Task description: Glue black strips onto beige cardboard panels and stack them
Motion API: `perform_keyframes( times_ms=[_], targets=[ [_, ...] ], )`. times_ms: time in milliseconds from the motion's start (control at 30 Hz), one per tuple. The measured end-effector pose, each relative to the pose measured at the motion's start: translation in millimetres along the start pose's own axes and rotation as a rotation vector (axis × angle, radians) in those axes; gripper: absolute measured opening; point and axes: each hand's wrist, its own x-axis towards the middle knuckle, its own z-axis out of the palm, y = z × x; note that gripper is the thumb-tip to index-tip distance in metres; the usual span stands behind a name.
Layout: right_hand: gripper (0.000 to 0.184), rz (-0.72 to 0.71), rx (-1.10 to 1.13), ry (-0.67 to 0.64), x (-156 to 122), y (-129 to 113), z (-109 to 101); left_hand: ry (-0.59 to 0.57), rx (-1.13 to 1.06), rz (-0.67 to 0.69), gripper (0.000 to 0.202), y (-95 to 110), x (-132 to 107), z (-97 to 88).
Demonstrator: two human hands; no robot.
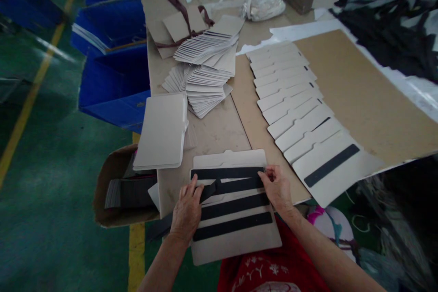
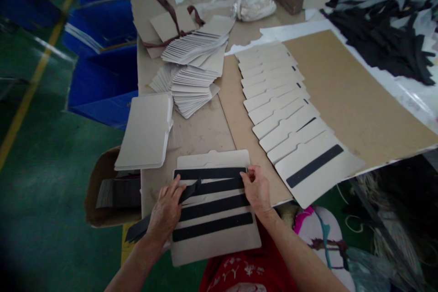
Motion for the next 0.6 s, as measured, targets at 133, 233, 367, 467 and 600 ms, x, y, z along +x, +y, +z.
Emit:
perform_keyframes(
  times_ms=[133, 233, 367, 467, 600],
  targets=[
    [0.029, -0.004, 0.034, -0.018, -2.3, 3.6, 0.0, -0.002, -0.009, 0.007, 0.048, -0.9, -0.7, 1.0],
    [0.03, -0.006, 0.045, -0.006, -2.0, 4.1, 0.2, -0.005, -0.006, 0.001, 0.048, -1.0, -0.7, 0.9],
    [0.031, -0.009, -0.001, 0.011, 3.6, 2.4, 1.4, -0.002, -0.002, 0.003, 0.046, -0.9, 0.2, 0.0],
    [0.029, -0.01, -0.045, 0.0, 8.8, -0.6, 1.3, -0.003, -0.004, -0.002, 0.046, -1.3, 0.4, 0.4],
    [0.024, -0.014, -0.145, -0.025, 12.7, -5.1, 0.0, 0.006, 0.003, -0.005, 0.047, -1.2, -0.2, 1.3]
  ],
)
